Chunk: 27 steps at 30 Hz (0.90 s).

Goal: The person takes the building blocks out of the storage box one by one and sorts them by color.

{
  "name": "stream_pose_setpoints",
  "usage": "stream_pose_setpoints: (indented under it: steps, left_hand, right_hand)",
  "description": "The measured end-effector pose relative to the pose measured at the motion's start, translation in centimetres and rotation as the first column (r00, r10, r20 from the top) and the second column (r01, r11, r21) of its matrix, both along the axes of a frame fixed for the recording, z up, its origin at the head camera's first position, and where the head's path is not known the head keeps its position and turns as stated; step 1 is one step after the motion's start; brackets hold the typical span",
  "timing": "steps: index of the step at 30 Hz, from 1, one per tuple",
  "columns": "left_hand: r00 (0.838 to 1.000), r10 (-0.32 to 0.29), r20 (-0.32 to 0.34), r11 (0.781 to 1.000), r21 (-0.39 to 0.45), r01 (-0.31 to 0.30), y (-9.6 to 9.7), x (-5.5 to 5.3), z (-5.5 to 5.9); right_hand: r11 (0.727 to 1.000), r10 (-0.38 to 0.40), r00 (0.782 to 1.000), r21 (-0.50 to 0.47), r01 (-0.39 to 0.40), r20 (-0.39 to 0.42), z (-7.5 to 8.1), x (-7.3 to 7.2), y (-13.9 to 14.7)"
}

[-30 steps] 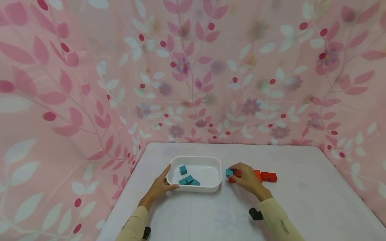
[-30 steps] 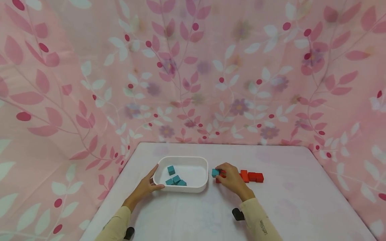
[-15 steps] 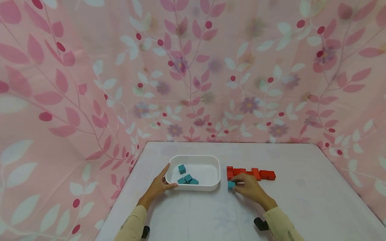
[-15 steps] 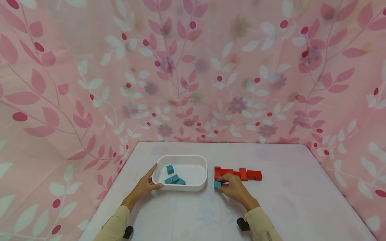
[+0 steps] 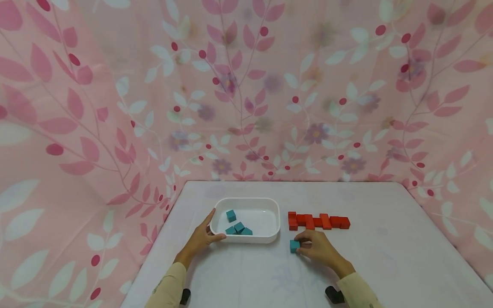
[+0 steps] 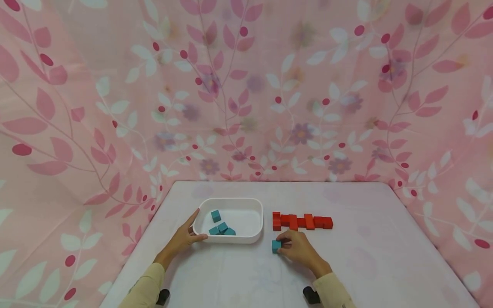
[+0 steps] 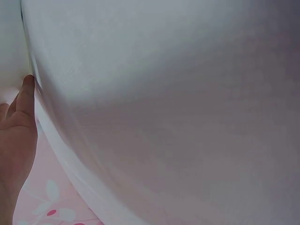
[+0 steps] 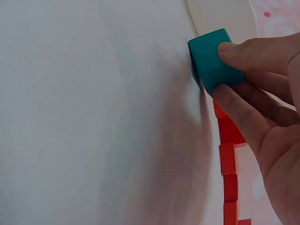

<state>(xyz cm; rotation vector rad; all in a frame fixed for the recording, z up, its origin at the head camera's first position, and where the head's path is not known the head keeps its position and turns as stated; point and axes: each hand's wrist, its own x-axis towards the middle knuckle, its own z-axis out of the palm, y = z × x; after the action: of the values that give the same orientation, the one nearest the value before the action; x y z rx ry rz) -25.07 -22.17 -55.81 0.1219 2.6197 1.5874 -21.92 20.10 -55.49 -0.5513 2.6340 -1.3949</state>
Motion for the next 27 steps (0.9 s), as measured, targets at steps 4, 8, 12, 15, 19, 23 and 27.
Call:
stream_pose_setpoints:
  steps: [4, 8, 12, 15, 19, 23, 27]
  left_hand:
    - [1.0, 0.007, 0.002, 1.0, 0.001, -0.007, -0.02, 0.11, 0.21]
    - [1.0, 0.006, 0.008, 1.0, 0.005, -0.006, -0.12, 0.16, 0.16]
    - [1.0, 0.003, 0.019, 1.0, 0.017, -0.004, -0.26, 0.09, -0.17]
    - [1.0, 0.004, 0.025, 1.0, 0.019, -0.005, -0.3, 0.03, -0.32]
    - [1.0, 0.003, 0.023, 1.0, 0.011, -0.003, -0.27, 0.05, -0.28]
    - [1.0, -0.008, 0.01, 1.0, 0.019, 0.008, -0.17, 0.05, -0.1]
    - [1.0, -0.013, -0.005, 0.999, 0.03, 0.013, -0.02, -0.03, 0.11]
  right_hand:
    - [1.0, -0.022, 0.999, 0.005, 0.022, 0.027, -0.33, 0.35, -0.3]
    - [0.998, -0.065, 0.997, 0.013, 0.064, 0.049, -0.59, 0.64, -0.55]
    - [0.997, -0.074, 0.996, 0.004, 0.074, 0.057, -0.74, 0.8, -0.52]
    - [0.998, -0.06, 0.997, -0.013, 0.061, 0.052, -0.77, 0.85, -0.39]
    - [0.999, -0.043, 0.998, -0.027, 0.044, 0.051, -0.8, 0.83, -0.19]
    - [0.999, -0.038, 0.998, -0.032, 0.039, 0.052, -0.8, 0.8, -0.03]
    - [0.999, -0.039, 0.998, -0.033, 0.04, 0.047, -0.71, 0.76, 0.11]
